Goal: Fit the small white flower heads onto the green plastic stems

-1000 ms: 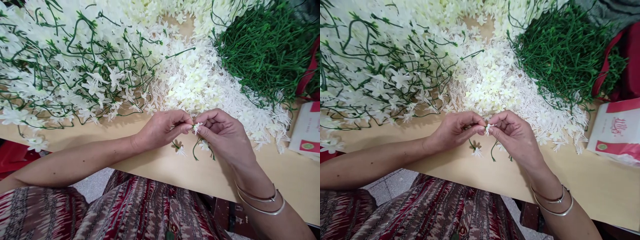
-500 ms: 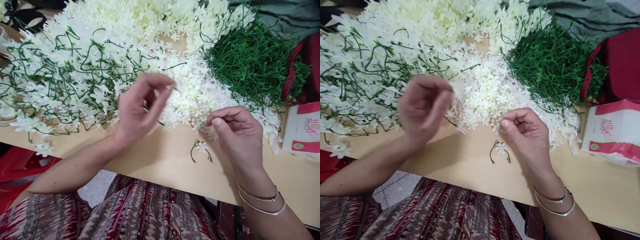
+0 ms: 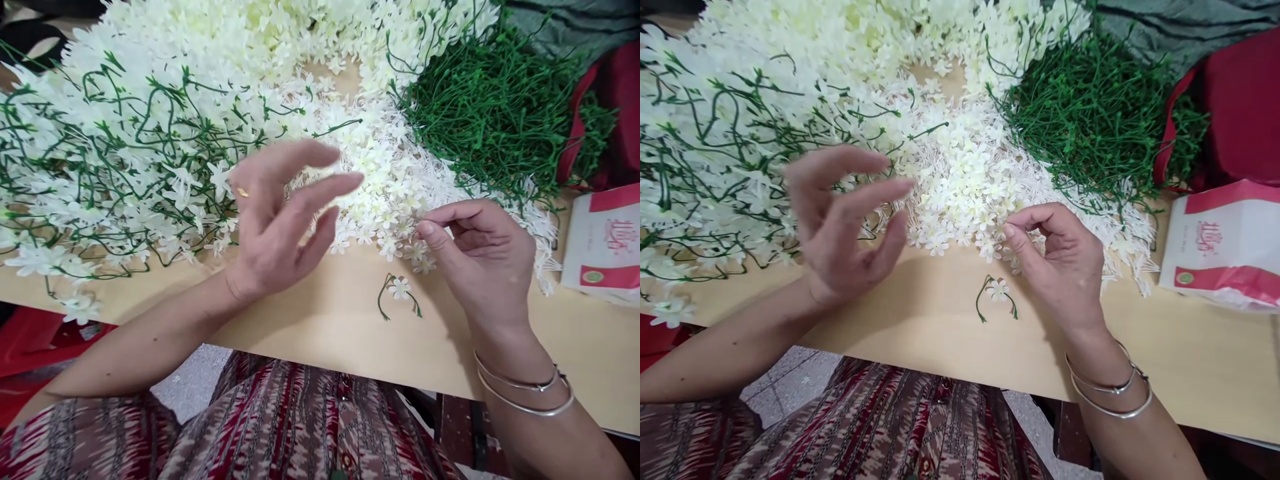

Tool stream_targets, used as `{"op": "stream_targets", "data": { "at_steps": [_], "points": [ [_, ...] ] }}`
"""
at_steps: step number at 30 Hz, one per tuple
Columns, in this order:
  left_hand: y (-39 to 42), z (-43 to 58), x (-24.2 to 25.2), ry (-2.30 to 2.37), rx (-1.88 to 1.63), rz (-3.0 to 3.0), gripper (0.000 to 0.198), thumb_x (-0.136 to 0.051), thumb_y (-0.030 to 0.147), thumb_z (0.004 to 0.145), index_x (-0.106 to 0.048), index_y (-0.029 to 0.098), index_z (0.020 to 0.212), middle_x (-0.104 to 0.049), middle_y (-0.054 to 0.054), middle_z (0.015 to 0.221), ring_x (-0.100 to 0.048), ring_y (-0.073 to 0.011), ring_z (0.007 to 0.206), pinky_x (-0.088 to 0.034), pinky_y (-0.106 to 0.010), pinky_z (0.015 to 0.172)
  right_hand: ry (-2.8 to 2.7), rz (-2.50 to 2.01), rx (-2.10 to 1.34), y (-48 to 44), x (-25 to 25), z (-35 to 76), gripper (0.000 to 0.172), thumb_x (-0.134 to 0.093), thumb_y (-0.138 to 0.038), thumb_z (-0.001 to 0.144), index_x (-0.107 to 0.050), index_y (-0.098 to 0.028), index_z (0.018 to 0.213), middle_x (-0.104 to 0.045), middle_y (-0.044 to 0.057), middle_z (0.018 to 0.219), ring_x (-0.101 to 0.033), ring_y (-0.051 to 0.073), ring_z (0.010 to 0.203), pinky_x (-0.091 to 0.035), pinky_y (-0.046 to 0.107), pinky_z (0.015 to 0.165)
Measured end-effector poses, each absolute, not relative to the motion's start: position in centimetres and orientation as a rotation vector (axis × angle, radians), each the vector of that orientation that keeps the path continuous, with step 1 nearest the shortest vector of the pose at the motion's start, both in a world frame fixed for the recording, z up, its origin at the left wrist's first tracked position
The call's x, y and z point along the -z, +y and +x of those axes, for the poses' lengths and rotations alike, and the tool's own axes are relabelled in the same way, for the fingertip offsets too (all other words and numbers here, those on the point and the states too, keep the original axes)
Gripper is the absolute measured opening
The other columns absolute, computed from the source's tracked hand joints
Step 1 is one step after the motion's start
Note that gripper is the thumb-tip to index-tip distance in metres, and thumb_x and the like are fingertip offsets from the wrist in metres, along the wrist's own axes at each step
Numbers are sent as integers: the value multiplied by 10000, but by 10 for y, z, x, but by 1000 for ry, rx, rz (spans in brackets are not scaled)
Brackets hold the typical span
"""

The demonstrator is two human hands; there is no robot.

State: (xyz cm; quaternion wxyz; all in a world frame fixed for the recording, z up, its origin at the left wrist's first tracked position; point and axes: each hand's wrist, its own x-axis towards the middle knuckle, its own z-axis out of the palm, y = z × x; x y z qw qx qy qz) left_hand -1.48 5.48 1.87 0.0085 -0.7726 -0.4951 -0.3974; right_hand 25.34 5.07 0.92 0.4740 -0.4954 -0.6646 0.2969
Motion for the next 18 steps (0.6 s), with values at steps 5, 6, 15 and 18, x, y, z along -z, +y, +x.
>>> {"op": "stream_targets", "data": {
  "at_steps": [5, 6, 15, 18],
  "points": [
    [33, 14, -1, -1237, 1100, -2496, 123, -579, 239, 1034, -664, 277, 1115, -737, -23, 1153, -677, -188, 1041, -472, -435, 953, -1742, -1222, -593, 54, -3, 259, 28, -704, -306, 933, -704, -293, 909, -733, 35, 870, -700, 253, 838, -555, 460, 792],
    [33, 15, 2, -1212, 1094, -2505, 117, -585, 232, 1030, -658, 274, 1111, -743, -21, 1142, -675, -185, 1027, -466, -422, 935, -1765, -1228, -561, 54, -3, 259, 41, -697, -314, 935, -703, -286, 906, -735, 35, 864, -703, 253, 833, -561, 459, 786],
    [42, 19, 17, -1194, 967, -2573, 162, -591, 247, 1042, -619, 262, 1200, -688, -42, 1225, -611, -200, 1132, -402, -393, 992, -1895, -1282, -509, 52, -12, 255, 78, -704, -280, 915, -695, -275, 837, -748, 3, 817, -699, 202, 760, -570, 369, 729],
    [47, 21, 23, -1202, 836, -2586, 238, -567, 214, 1045, -593, 290, 1269, -615, -58, 1331, -559, -234, 1227, -375, -415, 1026, -1874, -1264, -566, 53, -10, 254, 76, -696, -238, 906, -691, -256, 833, -739, -5, 801, -687, 177, 747, -554, 330, 718]
  ]
}}
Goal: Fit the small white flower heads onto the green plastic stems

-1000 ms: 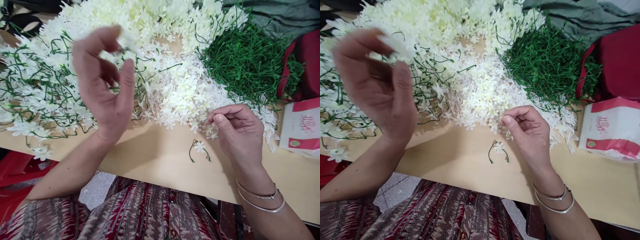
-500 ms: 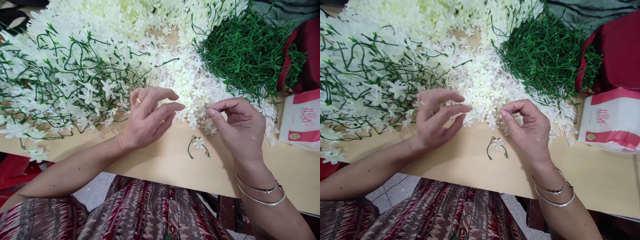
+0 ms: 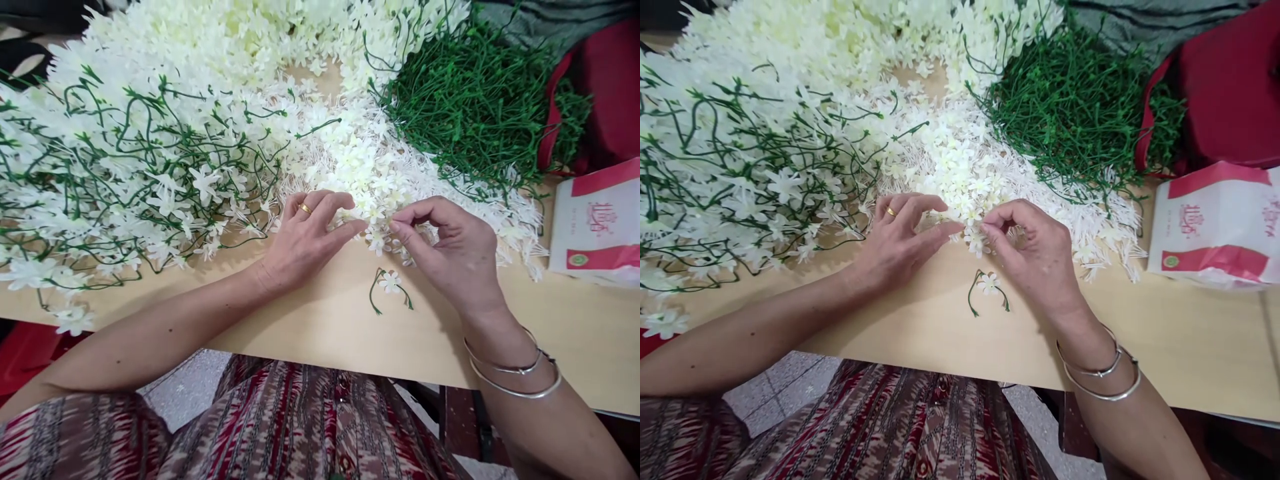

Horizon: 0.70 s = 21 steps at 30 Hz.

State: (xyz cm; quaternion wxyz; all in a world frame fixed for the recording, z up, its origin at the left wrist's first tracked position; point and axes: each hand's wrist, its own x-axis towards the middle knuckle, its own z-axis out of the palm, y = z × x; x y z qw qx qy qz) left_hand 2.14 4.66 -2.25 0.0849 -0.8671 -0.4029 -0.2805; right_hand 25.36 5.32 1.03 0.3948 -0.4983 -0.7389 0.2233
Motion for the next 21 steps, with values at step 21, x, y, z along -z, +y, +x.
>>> {"op": "stream_targets", "data": {
  "at_steps": [21],
  "points": [
    [45, 20, 9, -1186, 1189, -2606, 90, -622, 161, 1008, -600, 220, 1073, -787, -6, 963, -728, -136, 850, -531, -290, 820, -2252, -1151, -1268, 67, -41, 284, 138, -675, -334, 926, -682, -245, 822, -704, 1, 780, -618, 145, 716, -490, 304, 663]
  ]
}}
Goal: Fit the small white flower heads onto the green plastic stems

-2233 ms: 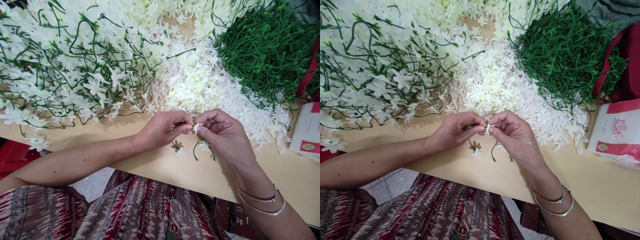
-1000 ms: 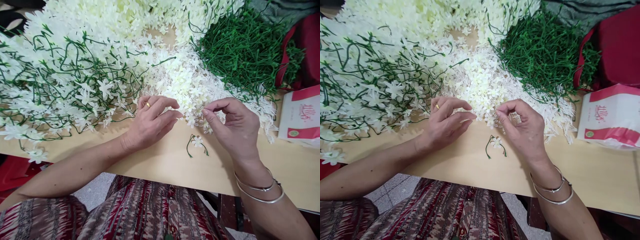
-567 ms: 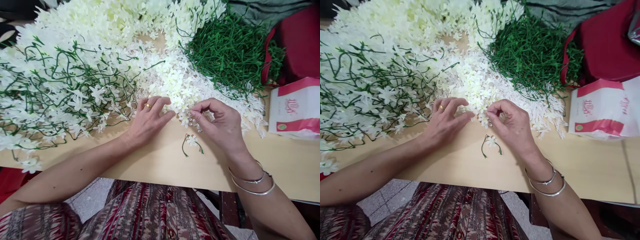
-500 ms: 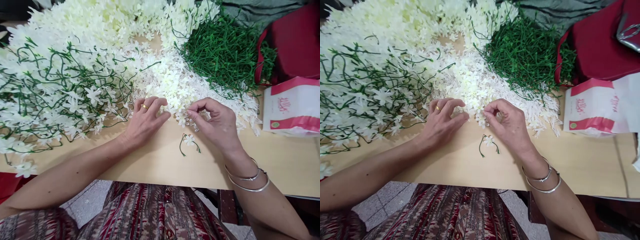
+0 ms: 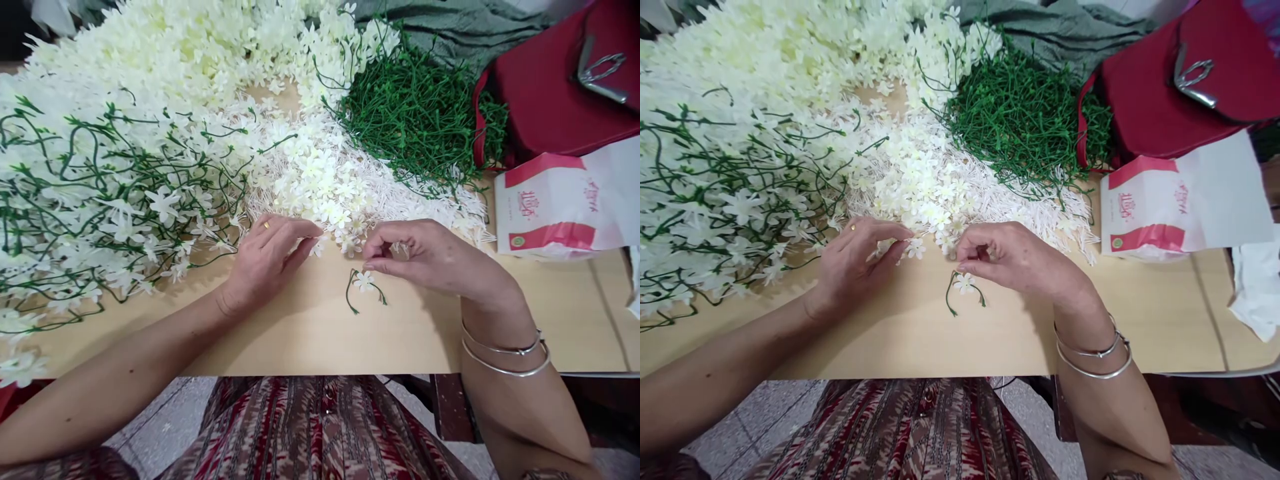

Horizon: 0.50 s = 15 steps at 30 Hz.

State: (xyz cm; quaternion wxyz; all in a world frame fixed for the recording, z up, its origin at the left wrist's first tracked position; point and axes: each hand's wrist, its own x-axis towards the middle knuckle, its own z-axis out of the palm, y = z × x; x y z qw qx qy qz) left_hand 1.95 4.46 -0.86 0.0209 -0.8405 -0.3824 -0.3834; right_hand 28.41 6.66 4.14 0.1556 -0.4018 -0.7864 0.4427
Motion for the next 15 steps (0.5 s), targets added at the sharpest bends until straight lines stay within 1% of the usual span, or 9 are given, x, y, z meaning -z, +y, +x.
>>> {"op": "stream_targets", "data": {
  "at_steps": [3, 5, 8, 11, 15],
  "points": [
    [44, 19, 10, -1191, 1181, -2642, 111, -606, 153, 1012, -621, 220, 1099, -789, -27, 1028, -738, -141, 917, -546, -279, 806, -2296, -1151, -1292, 67, -40, 284, 127, -660, -317, 934, -689, -226, 849, -694, 2, 786, -605, 137, 713, -476, 294, 659],
    [45, 19, 9, -1173, 1191, -2677, 117, -592, 140, 1014, -632, 219, 1091, -788, -31, 1038, -740, -139, 929, -550, -274, 798, -2321, -1141, -1316, 67, -40, 284, 121, -657, -299, 928, -684, -222, 840, -671, -9, 755, -577, 127, 675, -454, 284, 633],
    [45, 17, 8, -1132, 1225, -2704, 109, -601, 127, 1005, -643, 217, 1051, -791, -18, 1000, -739, -130, 887, -545, -274, 799, -2396, -1116, -1357, 65, -38, 285, 86, -687, -263, 889, -667, -223, 815, -637, -31, 714, -541, 115, 630, -407, 271, 592],
    [46, 17, 8, -1127, 1237, -2722, 86, -631, 135, 993, -647, 214, 1023, -789, -2, 942, -734, -125, 832, -538, -277, 789, -2506, -1122, -1323, 64, -32, 286, 83, -710, -219, 849, -647, -227, 795, -619, -36, 708, -526, 117, 629, -370, 276, 586],
    [46, 17, 9, -1184, 1234, -2740, 48, -629, 179, 1004, -651, 220, 1013, -795, -4, 926, -743, -133, 828, -546, -287, 794, -2607, -1119, -1218, 63, -23, 286, 144, -649, -182, 880, -603, -225, 750, -594, -26, 696, -499, 125, 627, -338, 299, 600]
  ]
}}
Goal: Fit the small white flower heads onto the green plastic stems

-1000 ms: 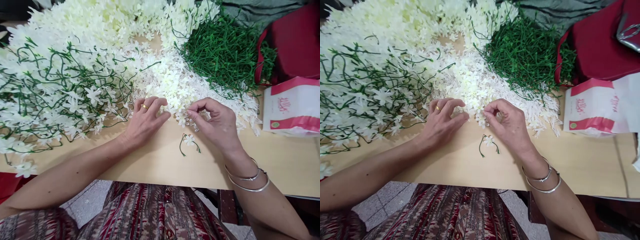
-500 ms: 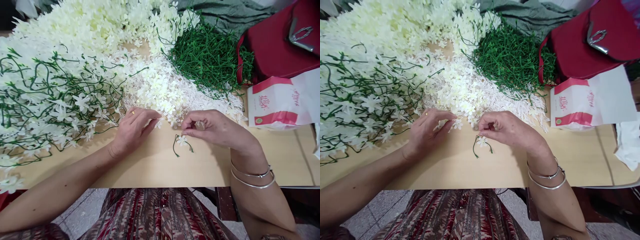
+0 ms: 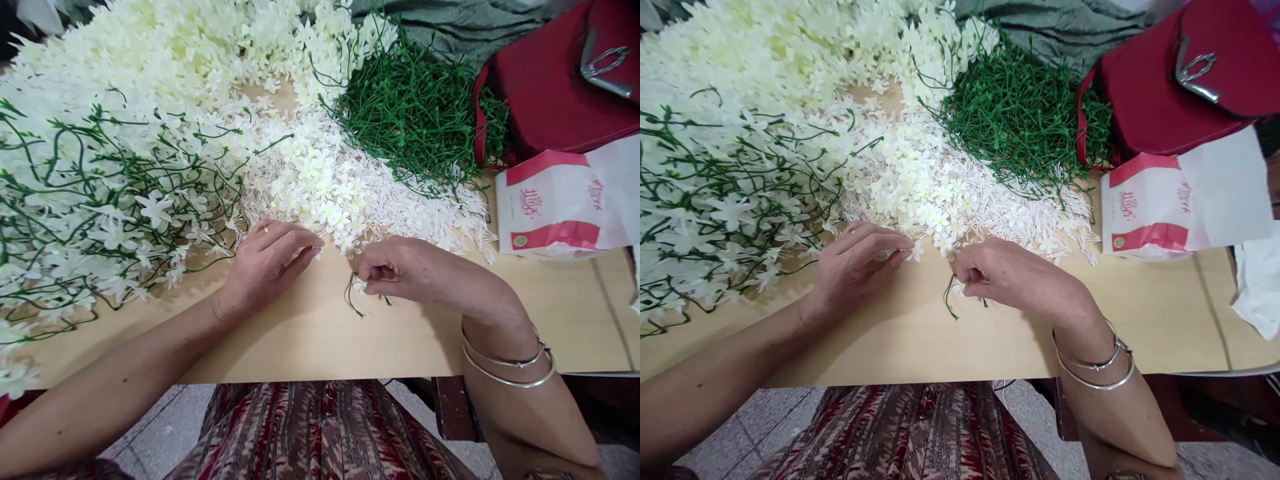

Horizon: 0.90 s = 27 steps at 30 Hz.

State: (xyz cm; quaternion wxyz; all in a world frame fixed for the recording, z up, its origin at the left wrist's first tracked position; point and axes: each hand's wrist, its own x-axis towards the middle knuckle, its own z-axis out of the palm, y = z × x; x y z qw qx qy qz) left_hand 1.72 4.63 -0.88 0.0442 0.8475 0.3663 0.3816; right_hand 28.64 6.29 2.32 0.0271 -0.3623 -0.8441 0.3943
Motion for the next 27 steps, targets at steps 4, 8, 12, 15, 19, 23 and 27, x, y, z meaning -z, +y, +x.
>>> {"op": "stream_targets", "data": {
  "at_steps": [4, 8, 12, 15, 19, 23, 27],
  "points": [
    [47, 17, 9, 1131, -1158, 2561, 39, -626, 219, 1012, -664, 219, 1020, -795, -10, 923, -742, -138, 828, -553, -291, 802, -2599, -1013, -1179, 64, -24, 287, 189, -578, -195, 939, -590, -226, 753, -606, -13, 722, -525, 139, 660, -360, 315, 637],
    [47, 16, 9, 1169, -1096, 2542, 86, -606, 270, 1026, -678, 225, 1008, -787, -8, 882, -734, -145, 807, -554, -301, 810, -2531, -1005, -1230, 66, -32, 287, 159, -596, -244, 958, -643, -231, 807, -636, -8, 737, -551, 142, 667, -391, 310, 636],
    [47, 16, 10, 1170, -1107, 2553, 84, -614, 283, 1025, -671, 228, 996, -773, 6, 844, -715, -137, 753, -548, -296, 798, -2396, -1114, -1210, 65, -37, 287, 133, -620, -293, 962, -673, -232, 857, -667, 5, 787, -592, 143, 703, -436, 302, 659],
    [47, 17, 11, 1169, -1149, 2554, 56, -644, 268, 1008, -672, 221, 994, -767, 11, 827, -703, -128, 721, -553, -289, 803, -2303, -1161, -1184, 64, -38, 285, 114, -649, -306, 943, -673, -232, 860, -677, 6, 816, -608, 143, 726, -458, 302, 672],
    [47, 17, 12, 1203, -1160, 2542, 46, -638, 234, 1004, -683, 224, 1004, -774, 16, 824, -702, -122, 694, -569, -287, 801, -2222, -1184, -1180, 62, -37, 278, 119, -666, -311, 926, -667, -241, 830, -679, -7, 783, -602, 141, 700, -470, 306, 662],
    [46, 17, 10, 1217, -1153, 2514, 64, -620, 230, 1011, -684, 227, 1003, -787, 9, 842, -713, -121, 710, -575, -279, 772, -1969, -1211, -1032, 64, -31, 274, 103, -699, -352, 906, -701, -250, 923, -728, 17, 864, -648, 174, 789, -526, 344, 752],
    [45, 16, 9, 1182, -1192, 2488, 98, -584, 222, 1024, -671, 223, 979, -784, 10, 820, -720, -121, 701, -576, -274, 757, -1703, -1310, -719, 75, -20, 285, 84, -692, -328, 899, -713, -252, 928, -724, 27, 881, -654, 192, 797, -536, 379, 774]
  ]
}}
